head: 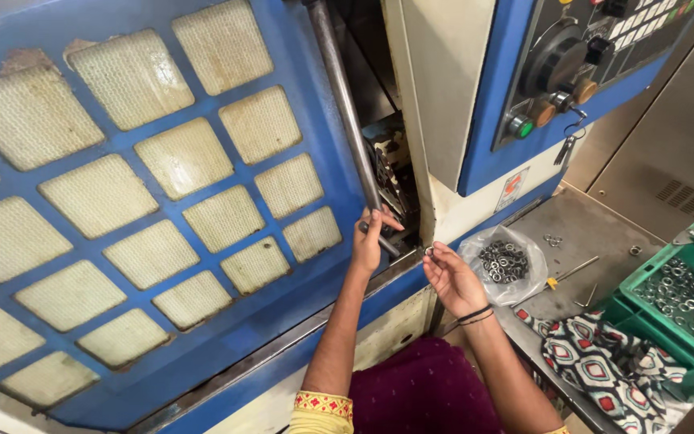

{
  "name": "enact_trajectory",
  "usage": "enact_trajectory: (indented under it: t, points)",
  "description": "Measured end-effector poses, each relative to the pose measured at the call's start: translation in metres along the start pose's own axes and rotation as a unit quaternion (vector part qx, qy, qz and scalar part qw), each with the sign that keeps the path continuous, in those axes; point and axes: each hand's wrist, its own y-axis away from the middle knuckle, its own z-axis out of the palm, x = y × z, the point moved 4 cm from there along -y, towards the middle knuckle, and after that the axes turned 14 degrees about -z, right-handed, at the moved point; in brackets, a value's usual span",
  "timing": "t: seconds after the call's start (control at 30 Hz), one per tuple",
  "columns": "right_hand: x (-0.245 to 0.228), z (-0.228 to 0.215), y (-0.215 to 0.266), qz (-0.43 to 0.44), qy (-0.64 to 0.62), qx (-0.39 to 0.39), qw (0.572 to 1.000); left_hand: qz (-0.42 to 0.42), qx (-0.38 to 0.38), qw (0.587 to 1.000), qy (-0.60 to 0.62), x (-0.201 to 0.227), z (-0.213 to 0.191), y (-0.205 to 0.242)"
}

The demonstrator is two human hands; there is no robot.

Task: The person sits on the floor and uses a small metal tool to rub and polish small cylindrical metal parts on a purple cushion. They repeatedly pick up parts, polish them, and place them into a green bin. The person also opens a machine door to place parts inside and uses a patterned cloth to wipe their hands.

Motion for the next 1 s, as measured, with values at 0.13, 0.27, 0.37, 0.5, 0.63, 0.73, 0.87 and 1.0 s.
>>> enact_trajectory:
  t: [0.13,0.27,0.37,0.5,0.63,0.73,0.87,1.0]
  points:
    - [0.006,0.000,0.001,0.008,0.011,0.011,1.000,-0.014,-0.007,1.000,-0.003,0.000,0.001,0.005]
    - [0.008,0.006,-0.001,0.001,0.011,0.011,1.000,-0.052,-0.037,0.998,0.012,-0.008,-0.003,-0.003]
    - [0.007,0.011,0.000,-0.019,0.018,0.010,1.000,-0.088,-0.075,0.992,0.044,-0.016,-0.007,-0.008]
    - [0.004,0.018,0.004,-0.030,0.029,0.010,0.999,-0.098,-0.096,0.988,0.065,-0.022,-0.006,-0.011]
    - [-0.003,0.021,0.008,-0.033,0.031,0.008,0.999,-0.075,-0.101,0.992,0.028,-0.022,-0.004,-0.013]
    - [-0.007,0.023,0.004,-0.034,0.040,0.014,0.999,-0.070,-0.097,0.992,0.032,-0.024,-0.003,-0.013]
    - [-0.009,0.035,-0.013,-0.036,0.039,-0.001,0.999,-0.056,-0.088,0.994,0.006,-0.025,-0.004,-0.015]
    - [-0.006,0.050,-0.029,-0.025,0.035,-0.022,0.999,-0.065,-0.075,0.995,0.021,-0.024,-0.005,-0.015]
